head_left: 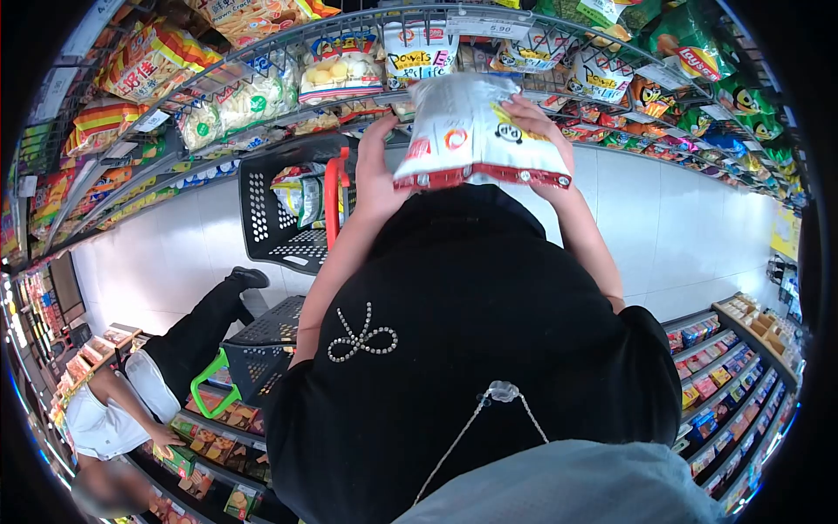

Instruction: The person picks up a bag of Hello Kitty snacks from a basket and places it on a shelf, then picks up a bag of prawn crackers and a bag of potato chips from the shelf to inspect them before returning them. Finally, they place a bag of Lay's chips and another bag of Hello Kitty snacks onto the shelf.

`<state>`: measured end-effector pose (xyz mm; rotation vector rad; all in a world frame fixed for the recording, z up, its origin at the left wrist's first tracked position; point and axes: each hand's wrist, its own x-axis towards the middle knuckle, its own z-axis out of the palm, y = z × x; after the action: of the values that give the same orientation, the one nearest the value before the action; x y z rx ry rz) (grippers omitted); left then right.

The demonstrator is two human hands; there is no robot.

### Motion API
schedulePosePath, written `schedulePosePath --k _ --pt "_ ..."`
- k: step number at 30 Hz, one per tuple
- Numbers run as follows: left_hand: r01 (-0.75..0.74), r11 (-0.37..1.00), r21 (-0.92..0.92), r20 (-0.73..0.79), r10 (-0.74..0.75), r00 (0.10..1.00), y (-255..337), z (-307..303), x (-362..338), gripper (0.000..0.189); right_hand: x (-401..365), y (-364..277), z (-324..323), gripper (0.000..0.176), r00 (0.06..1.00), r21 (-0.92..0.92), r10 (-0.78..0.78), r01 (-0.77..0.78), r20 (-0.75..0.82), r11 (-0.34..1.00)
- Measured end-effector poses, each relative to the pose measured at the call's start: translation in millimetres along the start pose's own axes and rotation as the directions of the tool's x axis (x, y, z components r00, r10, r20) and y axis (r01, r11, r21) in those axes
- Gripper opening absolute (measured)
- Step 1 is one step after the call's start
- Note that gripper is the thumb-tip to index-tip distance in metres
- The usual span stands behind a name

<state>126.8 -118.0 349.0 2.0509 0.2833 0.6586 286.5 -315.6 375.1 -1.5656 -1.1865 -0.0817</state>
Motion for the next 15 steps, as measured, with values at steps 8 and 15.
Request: schedulePosePath --k 8,15 --pt "0.034 0.997 0.065 -0.006 -0.033 0.999 -11 5 -7 0.041 3 73 -6 0.042 0.998 -0.244 -0.027 0.014 -0.052 0.97" --pt "0.105 0.991 0.089 0.001 -0.105 0.994 -19 5 -16 0.036 20 101 31 0.045 0.994 0.042 0.107 -0.106 -0.022 0.994"
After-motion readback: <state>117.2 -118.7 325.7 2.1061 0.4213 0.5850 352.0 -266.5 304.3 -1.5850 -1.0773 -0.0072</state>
